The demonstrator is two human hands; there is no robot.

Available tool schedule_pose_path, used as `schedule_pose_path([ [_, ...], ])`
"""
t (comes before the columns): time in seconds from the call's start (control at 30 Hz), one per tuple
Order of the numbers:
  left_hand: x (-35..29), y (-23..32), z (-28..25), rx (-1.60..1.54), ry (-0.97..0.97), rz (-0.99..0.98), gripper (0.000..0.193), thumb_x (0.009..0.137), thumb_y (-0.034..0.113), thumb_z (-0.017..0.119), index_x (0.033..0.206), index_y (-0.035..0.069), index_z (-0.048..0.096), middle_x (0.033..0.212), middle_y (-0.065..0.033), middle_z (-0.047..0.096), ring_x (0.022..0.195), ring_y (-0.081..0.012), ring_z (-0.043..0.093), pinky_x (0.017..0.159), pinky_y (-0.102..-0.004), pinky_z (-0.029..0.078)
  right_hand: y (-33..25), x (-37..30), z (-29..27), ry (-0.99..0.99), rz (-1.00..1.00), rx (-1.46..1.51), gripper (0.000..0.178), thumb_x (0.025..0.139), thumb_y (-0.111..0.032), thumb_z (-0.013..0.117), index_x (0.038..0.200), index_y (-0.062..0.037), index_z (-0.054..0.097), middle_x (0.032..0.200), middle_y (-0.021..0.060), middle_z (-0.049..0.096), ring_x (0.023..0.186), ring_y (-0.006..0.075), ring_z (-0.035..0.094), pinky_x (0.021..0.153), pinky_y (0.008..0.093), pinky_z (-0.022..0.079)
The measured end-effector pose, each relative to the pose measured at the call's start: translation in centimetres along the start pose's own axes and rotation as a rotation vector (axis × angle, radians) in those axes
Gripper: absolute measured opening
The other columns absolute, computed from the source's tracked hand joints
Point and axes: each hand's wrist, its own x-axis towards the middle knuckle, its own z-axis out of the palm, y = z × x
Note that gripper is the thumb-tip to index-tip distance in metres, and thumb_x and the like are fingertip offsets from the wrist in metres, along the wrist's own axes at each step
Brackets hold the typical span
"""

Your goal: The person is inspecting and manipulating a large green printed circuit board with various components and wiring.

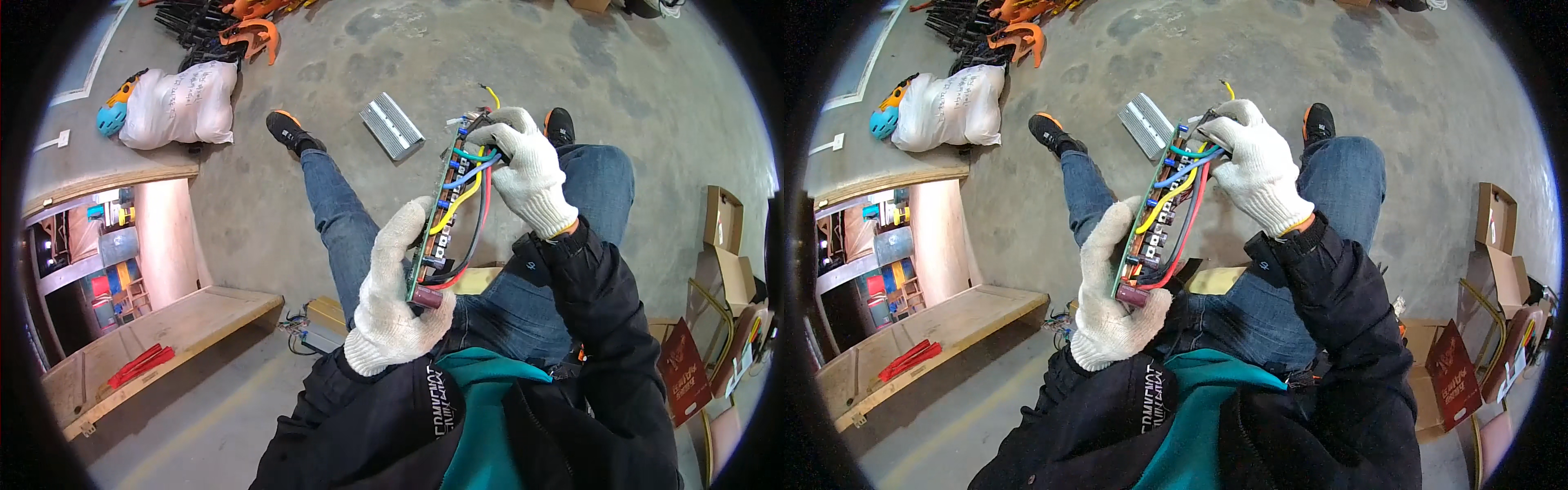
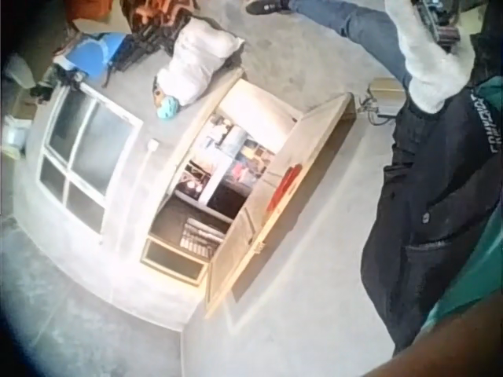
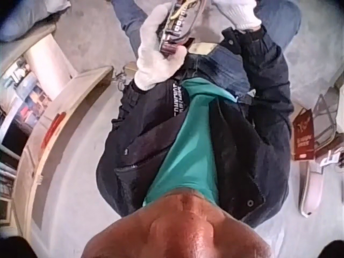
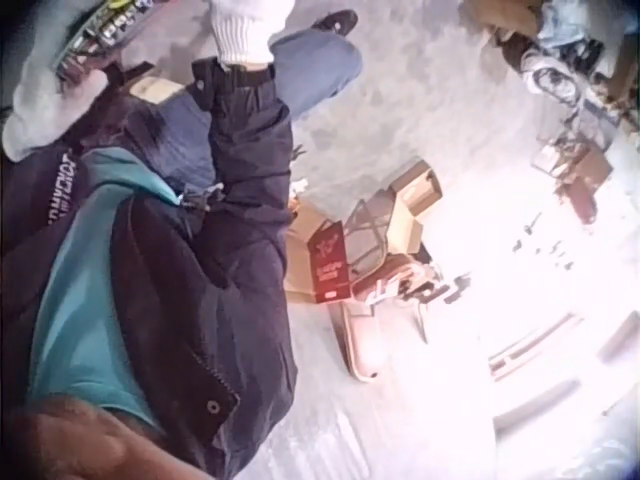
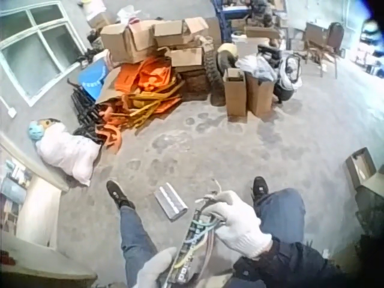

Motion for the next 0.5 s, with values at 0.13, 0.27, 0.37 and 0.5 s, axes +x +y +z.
schedule_pose_path([
  [0.13, 0.24, 0.29, -0.2, 0.123, -0.022, 0.054, 0.09, 0.085, -0.011, 0.069, 0.167, -0.004, 0.034, 0.166, -0.027, 0.047, 0.144, -0.0357, 0.06, 0.117, -0.0393, 0.05, 0.2, -0.04, 0.12, 0.001, -0.003, 0.002, 0.033, 0.079, -0.006, 0.086, 0.112, -0.008, 0.079, 0.124, 0.0131, 0.072, 0.111, 0.0368, 0.074, 0.093, 0.0434, 0.061],
  [0.27, 0.19, 0.2, -0.1, 0.162, -0.017, 0.05, 0.092, 0.082, -0.011, 0.07, 0.167, -0.004, 0.036, 0.165, -0.0278, 0.047, 0.147, -0.0392, 0.057, 0.119, -0.0414, 0.049, -0.31, -0.06, -0.1, -0.008, 0.015, 0.008, 0.034, 0.078, 0.001, 0.085, 0.111, -0.0077, 0.079, 0.123, 0.013, 0.07, 0.112, 0.035, 0.073, 0.094, 0.0415, 0.06],
  [0.37, 0.01, -0.38, 0.02, 0.112, -0.001, 0.072, 0.093, 0.08, -0.011, 0.071, 0.167, -0.005, 0.037, 0.165, -0.0288, 0.047, 0.149, -0.0413, 0.055, 0.121, -0.0426, 0.047, -0.5, -0.02, 0.03, -0.003, 0.028, 0.029, 0.035, 0.078, 0.005, 0.084, 0.11, -0.0074, 0.08, 0.12, 0.013, 0.07, 0.112, 0.0334, 0.071, 0.095, 0.04, 0.058],
  [0.5, 0.06, -0.14, 0.01, 0.147, -0.009, 0.061, 0.093, 0.081, -0.01, 0.071, 0.167, -0.005, 0.037, 0.165, -0.0295, 0.047, 0.15, -0.0428, 0.054, 0.122, -0.0436, 0.046, 0.11, -0.06, 0.04, -0.002, 0.015, 0.0, 0.036, 0.078, -0.003, 0.086, 0.113, -0.0089, 0.079, 0.127, 0.0122, 0.071, 0.111, 0.0351, 0.075, 0.094, 0.0417, 0.062],
])
